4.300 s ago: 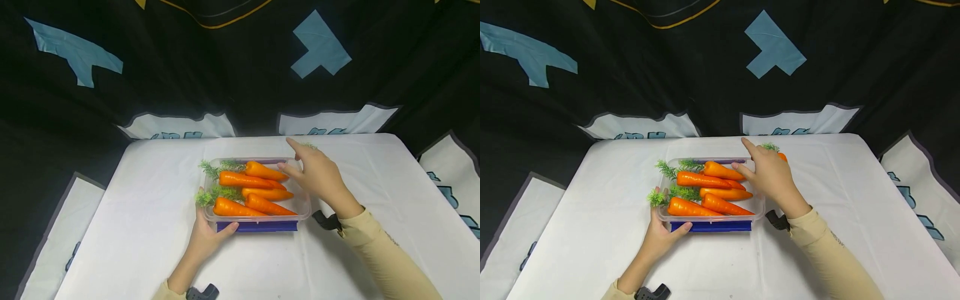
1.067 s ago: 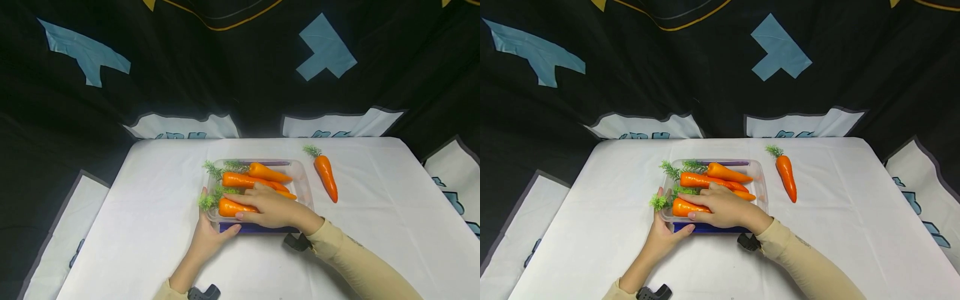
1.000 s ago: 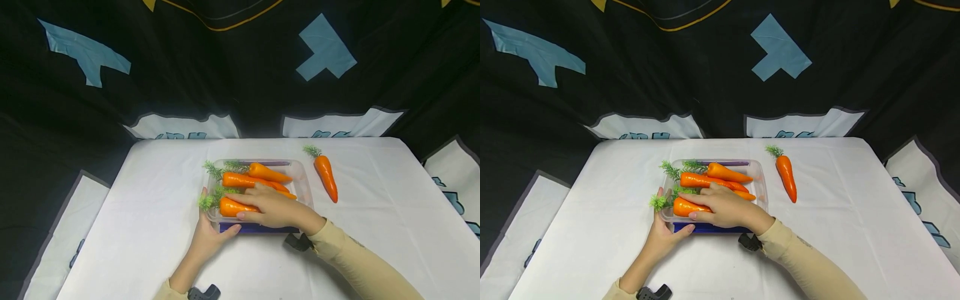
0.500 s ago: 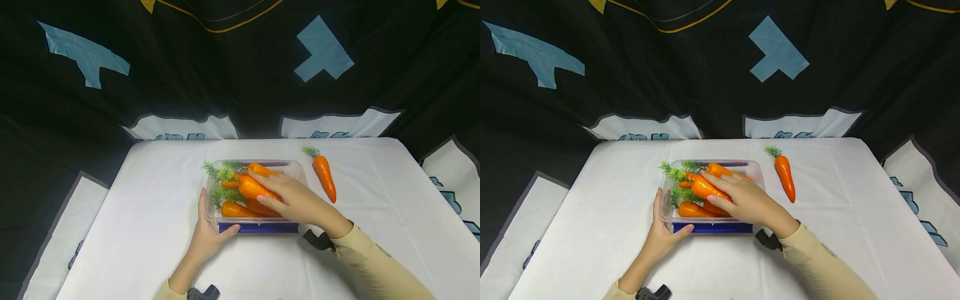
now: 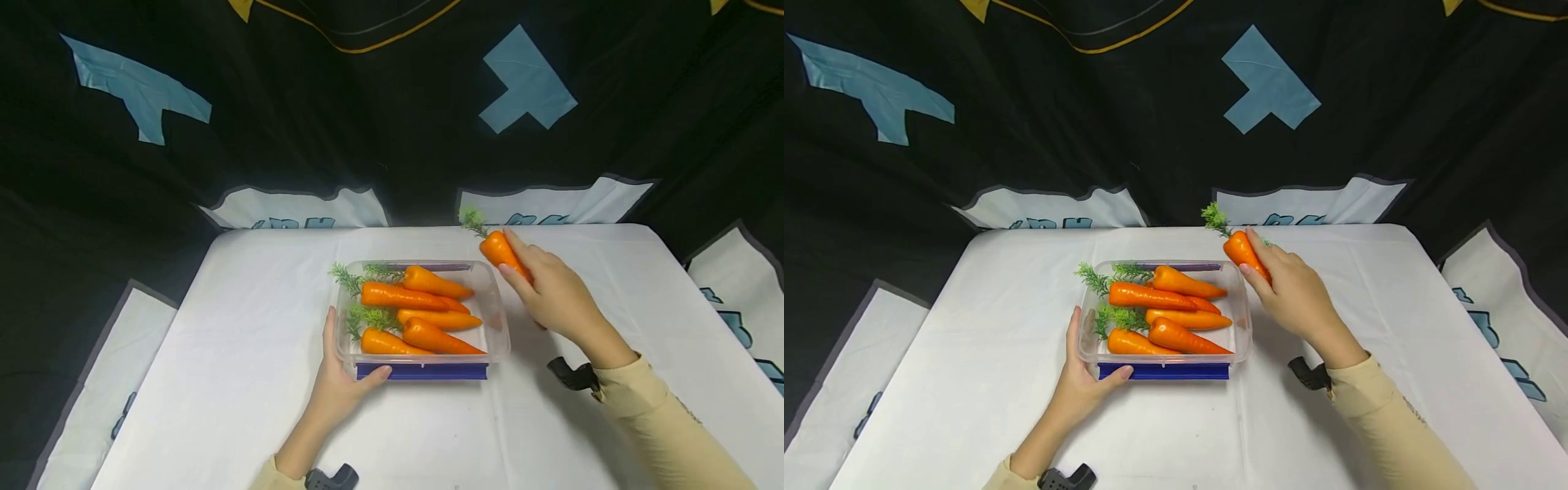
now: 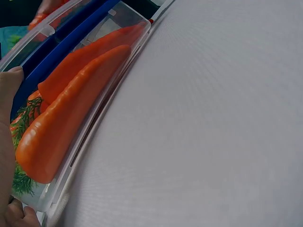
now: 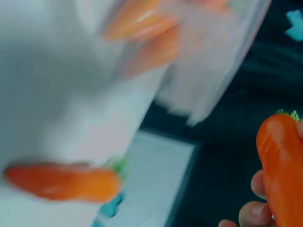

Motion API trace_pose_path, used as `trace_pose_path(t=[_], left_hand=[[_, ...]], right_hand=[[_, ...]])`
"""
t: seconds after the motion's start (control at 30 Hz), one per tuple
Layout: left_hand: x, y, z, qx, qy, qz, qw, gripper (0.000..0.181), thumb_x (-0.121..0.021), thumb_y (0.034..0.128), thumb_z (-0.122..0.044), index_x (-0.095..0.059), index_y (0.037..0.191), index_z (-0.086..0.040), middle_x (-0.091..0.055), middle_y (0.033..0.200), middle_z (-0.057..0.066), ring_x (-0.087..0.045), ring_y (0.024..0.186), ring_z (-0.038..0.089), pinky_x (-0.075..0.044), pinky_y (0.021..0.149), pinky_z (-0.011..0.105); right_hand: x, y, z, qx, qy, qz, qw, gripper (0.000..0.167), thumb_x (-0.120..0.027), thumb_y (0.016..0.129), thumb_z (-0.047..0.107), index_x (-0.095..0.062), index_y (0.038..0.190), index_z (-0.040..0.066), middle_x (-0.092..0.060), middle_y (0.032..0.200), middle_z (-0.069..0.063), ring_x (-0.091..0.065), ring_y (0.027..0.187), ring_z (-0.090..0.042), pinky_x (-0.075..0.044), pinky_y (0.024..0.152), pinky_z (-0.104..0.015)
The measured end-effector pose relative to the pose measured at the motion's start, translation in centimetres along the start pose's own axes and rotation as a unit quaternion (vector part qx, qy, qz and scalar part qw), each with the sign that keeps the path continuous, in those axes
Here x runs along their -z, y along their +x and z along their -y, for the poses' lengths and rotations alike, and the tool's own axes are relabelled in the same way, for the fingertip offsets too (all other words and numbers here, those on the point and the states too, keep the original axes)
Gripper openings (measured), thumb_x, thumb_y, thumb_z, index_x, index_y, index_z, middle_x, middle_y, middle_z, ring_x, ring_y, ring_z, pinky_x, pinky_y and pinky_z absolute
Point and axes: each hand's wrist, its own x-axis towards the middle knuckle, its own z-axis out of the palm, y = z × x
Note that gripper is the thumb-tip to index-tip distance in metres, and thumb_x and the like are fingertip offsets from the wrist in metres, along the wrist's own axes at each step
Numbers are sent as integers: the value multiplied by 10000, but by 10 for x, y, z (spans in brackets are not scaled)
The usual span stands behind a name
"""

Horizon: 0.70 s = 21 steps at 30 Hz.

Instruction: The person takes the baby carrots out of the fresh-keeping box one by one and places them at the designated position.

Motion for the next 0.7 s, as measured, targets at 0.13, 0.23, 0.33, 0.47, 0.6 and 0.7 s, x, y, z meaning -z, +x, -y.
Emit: trace_pose_path(t=[0.13, 0.23, 0.33, 0.47, 0.6, 0.7], left_hand=[[0, 0, -1, 1, -26, -3, 10000, 1265, -871, 754, -313, 110, 1531, -496, 16, 1683, 32, -91, 1541, 352, -126, 1192, 674], [0, -1, 0, -5, -51, -21, 10000, 1265, -873, 751, -306, 104, 1533, -498, 13, 1683, 34, -93, 1542, 345, -127, 1196, 668], [0, 0, 0, -26, -66, -41, 10000, 1269, -877, 748, -297, 99, 1534, -497, 11, 1684, 38, -89, 1543, 338, -127, 1200, 661], [0, 0, 1, -58, -60, -50, 10000, 1276, -881, 742, -295, 98, 1536, -494, 10, 1684, 41, -87, 1543, 333, -127, 1204, 654], [0, 0, 0, -85, -81, -45, 9999, 1279, -883, 739, -296, 89, 1555, -454, 5, 1683, 42, -93, 1542, 335, -128, 1204, 654], [0, -1, 0, -86, -92, -39, 9999, 1281, -882, 740, -294, 82, 1579, -379, 0, 1683, 44, -107, 1540, 336, -133, 1203, 653]], right_hand=[[0, 2, -25, -374, -313, 15, 9988, 669, -454, 1032, 459, -201, 1599, 211, -623, 1153, -198, -565, 885, -323, -497, 683, -460], [-2, 3, -45, -583, -427, -11, 9974, 668, -420, 1039, 468, -191, 1600, 187, -613, 1138, -240, -581, 867, -366, -479, 646, -488], [-7, 5, -63, -880, -511, 8, 9948, 687, -385, 1041, 494, -163, 1603, 167, -588, 1186, -287, -586, 891, -407, -478, 650, -513], [-13, 7, -84, -1344, -581, 202, 9890, 748, -336, 1031, 555, -108, 1604, 131, -547, 1227, -325, -573, 870, -410, -502, 655, -510], [-20, 7, -101, -1649, -661, 364, 9834, 756, -335, 1037, 536, -89, 1599, 95, -543, 1174, -332, -571, 811, -401, -511, 625, -499], [-24, 5, -112, -1792, -687, 534, 9800, 749, -339, 1045, 510, -75, 1594, 74, -518, 1210, -357, -580, 851, -450, -517, 655, -551]])
